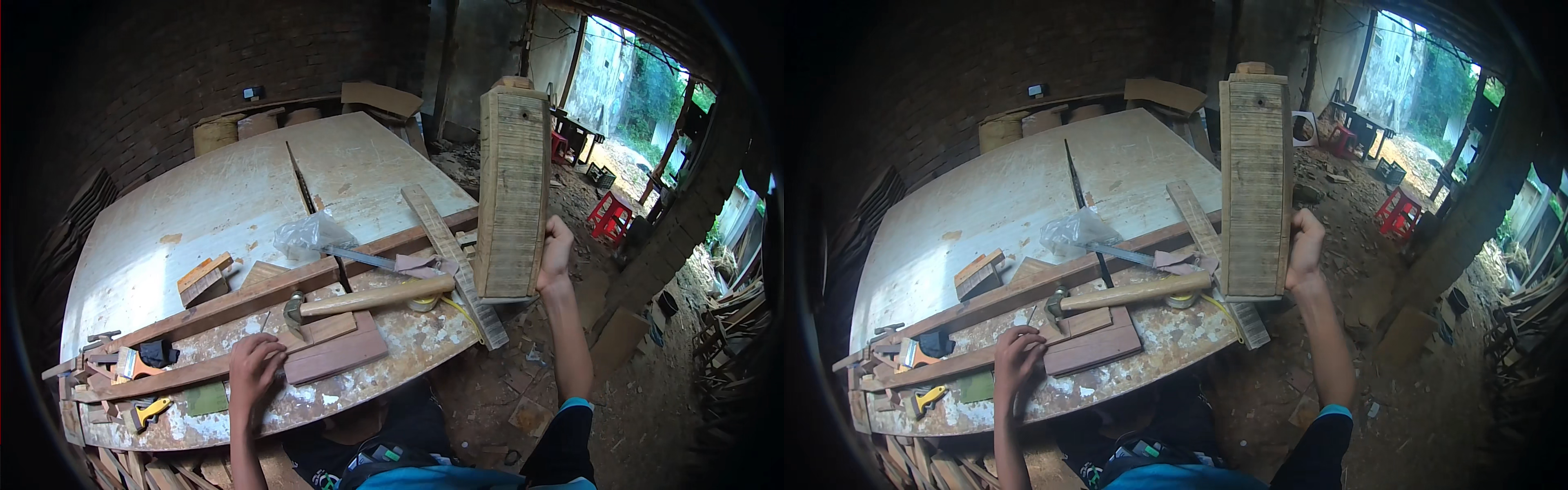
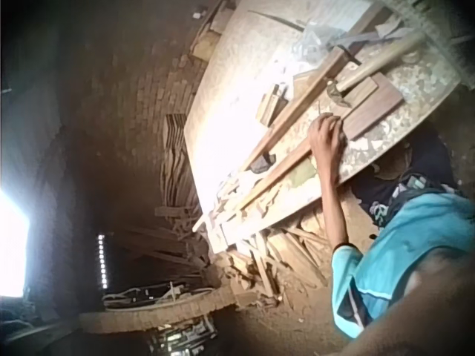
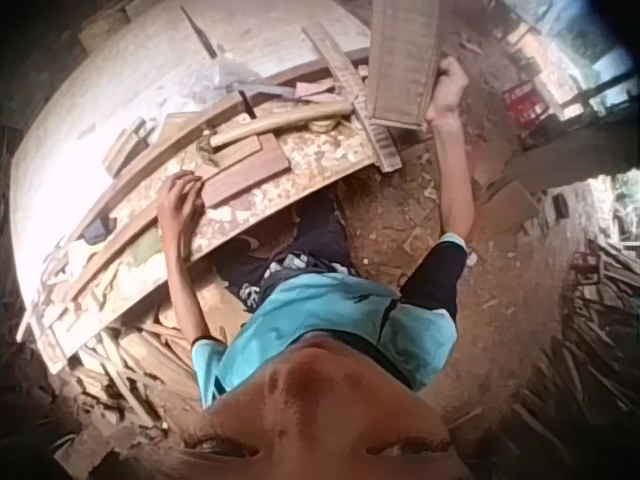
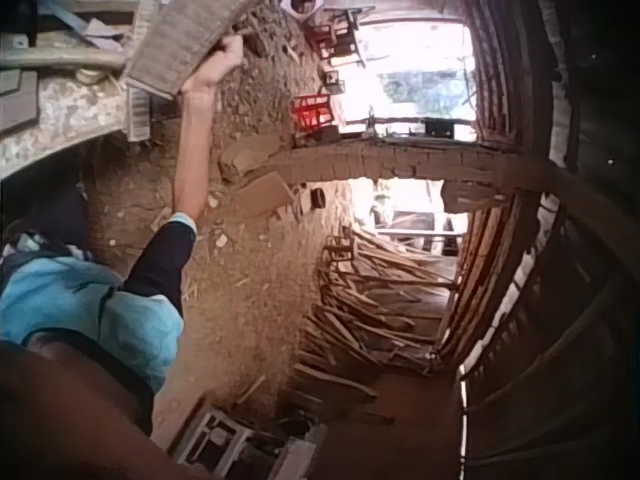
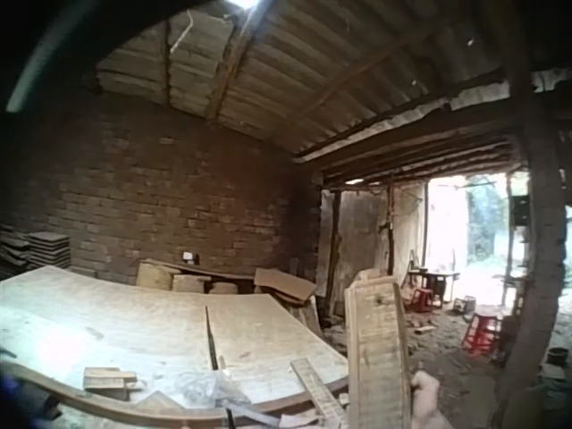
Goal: Sawing and cleaning wooden components for assembly in a workshop.
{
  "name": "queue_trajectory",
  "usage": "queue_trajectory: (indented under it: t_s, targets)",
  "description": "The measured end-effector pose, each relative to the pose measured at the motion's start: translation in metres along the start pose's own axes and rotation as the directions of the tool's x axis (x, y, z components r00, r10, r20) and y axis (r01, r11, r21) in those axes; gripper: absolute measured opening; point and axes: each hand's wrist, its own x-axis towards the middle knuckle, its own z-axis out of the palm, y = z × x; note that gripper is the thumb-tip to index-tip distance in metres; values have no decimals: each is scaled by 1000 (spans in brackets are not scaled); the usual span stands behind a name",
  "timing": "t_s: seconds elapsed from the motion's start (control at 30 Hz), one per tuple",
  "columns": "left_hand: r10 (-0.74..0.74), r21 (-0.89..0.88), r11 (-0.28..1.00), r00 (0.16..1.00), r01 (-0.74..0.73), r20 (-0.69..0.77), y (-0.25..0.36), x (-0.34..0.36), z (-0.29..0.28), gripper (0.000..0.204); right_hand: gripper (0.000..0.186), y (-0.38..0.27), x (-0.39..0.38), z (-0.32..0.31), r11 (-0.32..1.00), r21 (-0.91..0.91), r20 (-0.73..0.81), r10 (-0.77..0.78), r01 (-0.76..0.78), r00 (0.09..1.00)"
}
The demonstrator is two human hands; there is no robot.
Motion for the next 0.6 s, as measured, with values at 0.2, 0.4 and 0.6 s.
queue_trajectory:
  t_s: [0.2, 0.4, 0.6]
  targets:
    - [-5, 363, 932, 999, 18, -37, -10, -9, -1, 35, 43, 33, -14, 79, 972, -203, -202, 75, -117, 976]
    - [-89, 400, 915, 993, 53, 73, -23, -6, -5, 49, 39, 69, -28, 108, 740, -668, 2, 105, -77, 994]
    - [-91, 375, 924, 996, 74, 26, -31, -18, -12, 52, 43, 94, -58, 141, -158, -840, 525, 1, 519, 851]
